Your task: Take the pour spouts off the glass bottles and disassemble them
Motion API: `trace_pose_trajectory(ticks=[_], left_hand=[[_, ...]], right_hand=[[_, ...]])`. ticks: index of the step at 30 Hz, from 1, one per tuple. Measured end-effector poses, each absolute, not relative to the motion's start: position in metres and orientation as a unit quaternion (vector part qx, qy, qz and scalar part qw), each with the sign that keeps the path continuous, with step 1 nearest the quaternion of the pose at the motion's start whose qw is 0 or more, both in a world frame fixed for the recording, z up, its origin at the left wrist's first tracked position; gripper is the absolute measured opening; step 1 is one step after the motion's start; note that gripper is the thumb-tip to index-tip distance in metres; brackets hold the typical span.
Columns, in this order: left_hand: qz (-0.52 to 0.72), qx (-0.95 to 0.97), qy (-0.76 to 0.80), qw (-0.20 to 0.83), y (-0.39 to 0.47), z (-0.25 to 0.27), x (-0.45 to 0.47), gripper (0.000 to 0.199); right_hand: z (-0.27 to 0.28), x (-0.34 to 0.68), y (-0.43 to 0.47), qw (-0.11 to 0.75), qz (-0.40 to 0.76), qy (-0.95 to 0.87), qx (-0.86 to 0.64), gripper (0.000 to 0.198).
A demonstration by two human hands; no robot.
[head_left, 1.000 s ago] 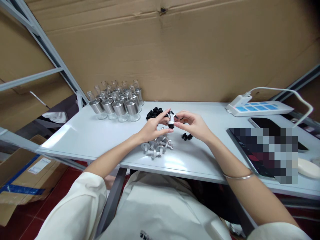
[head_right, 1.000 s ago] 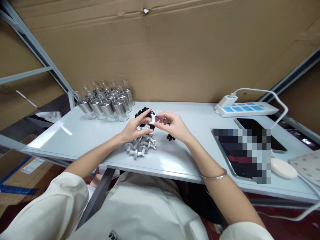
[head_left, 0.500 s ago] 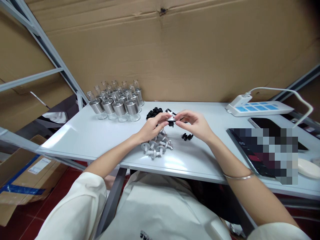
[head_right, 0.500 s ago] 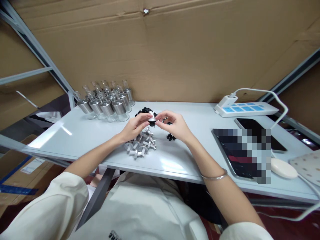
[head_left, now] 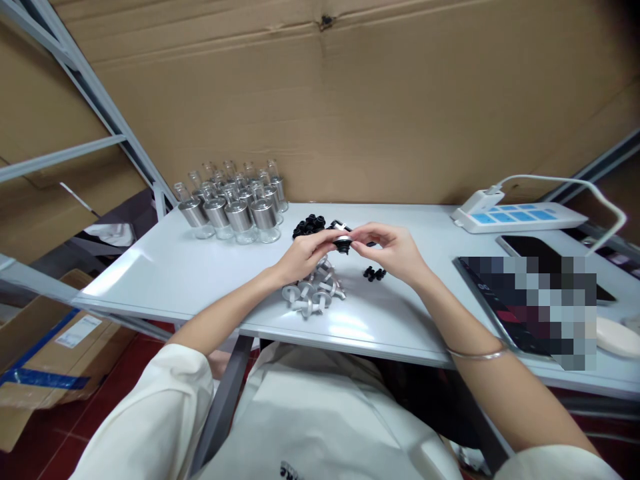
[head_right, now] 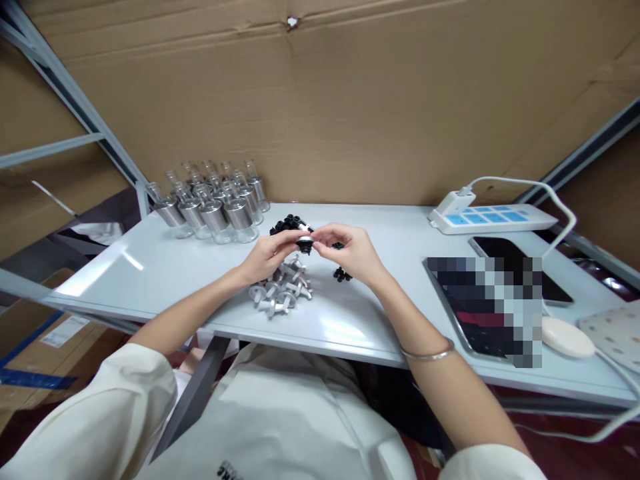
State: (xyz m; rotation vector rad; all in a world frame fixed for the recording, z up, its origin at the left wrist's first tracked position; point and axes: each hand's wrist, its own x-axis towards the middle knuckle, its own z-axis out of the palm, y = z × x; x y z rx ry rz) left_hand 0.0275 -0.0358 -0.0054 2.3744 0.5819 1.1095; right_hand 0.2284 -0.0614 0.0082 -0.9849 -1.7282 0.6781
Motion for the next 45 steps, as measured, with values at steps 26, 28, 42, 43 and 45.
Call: trace_pose_trajectory(ticks=[26,28,42,43,45], left_hand=[[0.418,0.855,0.205,0.229,-0.0336,-0.0086,0.0285,0.023],[0.432,0.844,0.211,0.239,-0.0333,-0.0091,0.0283,0.021],[0.454,0.852,0.189,0.18,-0.0345,-0.0057,0.0274,0.02],[0.457,0.851,0.194,0.171,-0.0345,-0.0052,0.0273,0.017],[0.461,0.852,0.197,0.15,-0.0344,-0.0036,0.0271,0.014]], right_hand=[[0.0069,0.2269,-0.0632,0.489,0.248,-0.735,-0.398,0.013],[0.0087,0.2262,-0.0647,0.487,0.247,-0.734,-0.403,0.014],[0.0068,0.2263,-0.0627,0.486,0.319,-0.703,-0.41,0.028],[0.0061,0.2265,-0.0623,0.485,0.329,-0.702,-0.403,0.029],[0.0052,0.2266,-0.0618,0.482,0.344,-0.704,-0.393,0.029]])
